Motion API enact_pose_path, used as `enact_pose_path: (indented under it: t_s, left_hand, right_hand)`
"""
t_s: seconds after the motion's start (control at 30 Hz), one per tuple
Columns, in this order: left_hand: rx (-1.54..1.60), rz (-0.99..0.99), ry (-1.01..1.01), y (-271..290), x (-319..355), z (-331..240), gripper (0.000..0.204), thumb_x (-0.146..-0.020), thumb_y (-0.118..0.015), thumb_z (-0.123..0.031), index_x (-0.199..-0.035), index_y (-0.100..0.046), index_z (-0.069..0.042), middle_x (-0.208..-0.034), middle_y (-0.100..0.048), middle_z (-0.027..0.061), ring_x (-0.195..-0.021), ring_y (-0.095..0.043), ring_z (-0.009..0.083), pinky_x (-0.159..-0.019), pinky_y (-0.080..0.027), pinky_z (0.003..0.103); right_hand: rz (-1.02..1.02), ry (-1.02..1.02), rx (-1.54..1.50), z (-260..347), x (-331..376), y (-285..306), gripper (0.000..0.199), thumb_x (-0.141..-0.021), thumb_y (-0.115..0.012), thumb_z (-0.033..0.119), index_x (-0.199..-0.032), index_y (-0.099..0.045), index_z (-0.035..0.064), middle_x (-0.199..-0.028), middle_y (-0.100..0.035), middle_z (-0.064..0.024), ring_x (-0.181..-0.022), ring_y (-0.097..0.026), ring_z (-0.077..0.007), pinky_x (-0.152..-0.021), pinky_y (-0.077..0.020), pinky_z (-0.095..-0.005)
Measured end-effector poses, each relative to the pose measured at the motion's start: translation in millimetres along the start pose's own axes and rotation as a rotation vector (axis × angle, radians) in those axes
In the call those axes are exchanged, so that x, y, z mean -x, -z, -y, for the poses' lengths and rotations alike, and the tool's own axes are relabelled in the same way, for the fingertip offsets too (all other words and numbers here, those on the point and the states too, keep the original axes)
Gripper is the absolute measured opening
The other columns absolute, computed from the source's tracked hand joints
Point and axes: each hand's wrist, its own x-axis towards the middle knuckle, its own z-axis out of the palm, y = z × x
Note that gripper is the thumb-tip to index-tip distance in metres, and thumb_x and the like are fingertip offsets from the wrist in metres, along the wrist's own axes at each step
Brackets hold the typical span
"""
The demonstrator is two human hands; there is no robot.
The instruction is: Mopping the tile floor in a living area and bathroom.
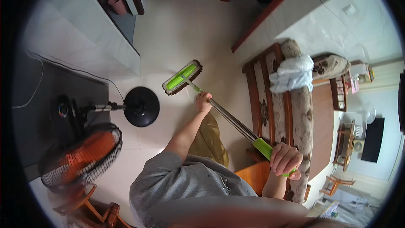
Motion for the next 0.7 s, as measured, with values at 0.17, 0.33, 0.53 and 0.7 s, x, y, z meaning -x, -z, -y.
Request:
enact_pose_path:
  t_s: [0.17, 0.33, 0.53, 0.7]
  left_hand:
    - [-0.062, -0.087, -0.05, 0.7, -167.7, 39.2, 0.006, -0.071, -0.054, -0.006, -0.072, -0.054, -0.012, -0.076, -0.055, 0.0065, -0.078, -0.053, 0.0301, -0.068, -0.042, 0.041]
    - [-0.034, 0.172, 0.194, 38.7, -317.0, 121.8, 0.009, -0.075, -0.052, -0.009, -0.079, -0.054, -0.016, -0.087, -0.056, 0.0011, -0.093, -0.052, 0.0245, -0.091, -0.03, 0.049]
    - [-0.079, 0.2, 0.181, 70.1, -490.4, 195.0, 0.012, -0.074, -0.052, -0.008, -0.081, -0.055, -0.017, -0.093, -0.055, 0.0009, -0.097, -0.051, 0.0239, -0.093, -0.03, 0.05]
    - [-0.116, 0.215, 0.238, 102.9, -623.0, 248.0, 0.013, -0.073, -0.056, -0.013, -0.086, -0.055, -0.018, -0.097, -0.056, -0.001, -0.102, -0.051, 0.0224, -0.097, -0.027, 0.053]
  right_hand:
    - [-0.025, -0.034, -0.042, -95.4, -88.6, 113.0, 0.019, -0.07, -0.056, 0.022, -0.064, -0.055, 0.0039, -0.054, -0.058, -0.006, -0.042, -0.055, -0.0179, -0.043, -0.0448, -0.0295]
    - [0.046, -0.153, -0.05, -211.3, -190.6, 158.8, 0.016, -0.067, -0.057, 0.021, -0.065, -0.055, 0.005, -0.055, -0.057, -0.0047, -0.045, -0.055, -0.0202, -0.044, -0.042, -0.0314]
    - [0.225, -0.179, -0.033, -342.5, -325.4, 205.5, 0.015, -0.067, -0.057, 0.019, -0.067, -0.056, 0.0041, -0.058, -0.06, -0.005, -0.046, -0.056, -0.0194, -0.046, -0.0459, -0.0312]
    - [0.158, -0.177, -0.113, -456.6, -430.9, 258.5, 0.015, -0.068, -0.057, 0.021, -0.064, -0.055, 0.0072, -0.055, -0.058, -0.0019, -0.046, -0.056, -0.0183, -0.046, -0.0421, -0.0321]
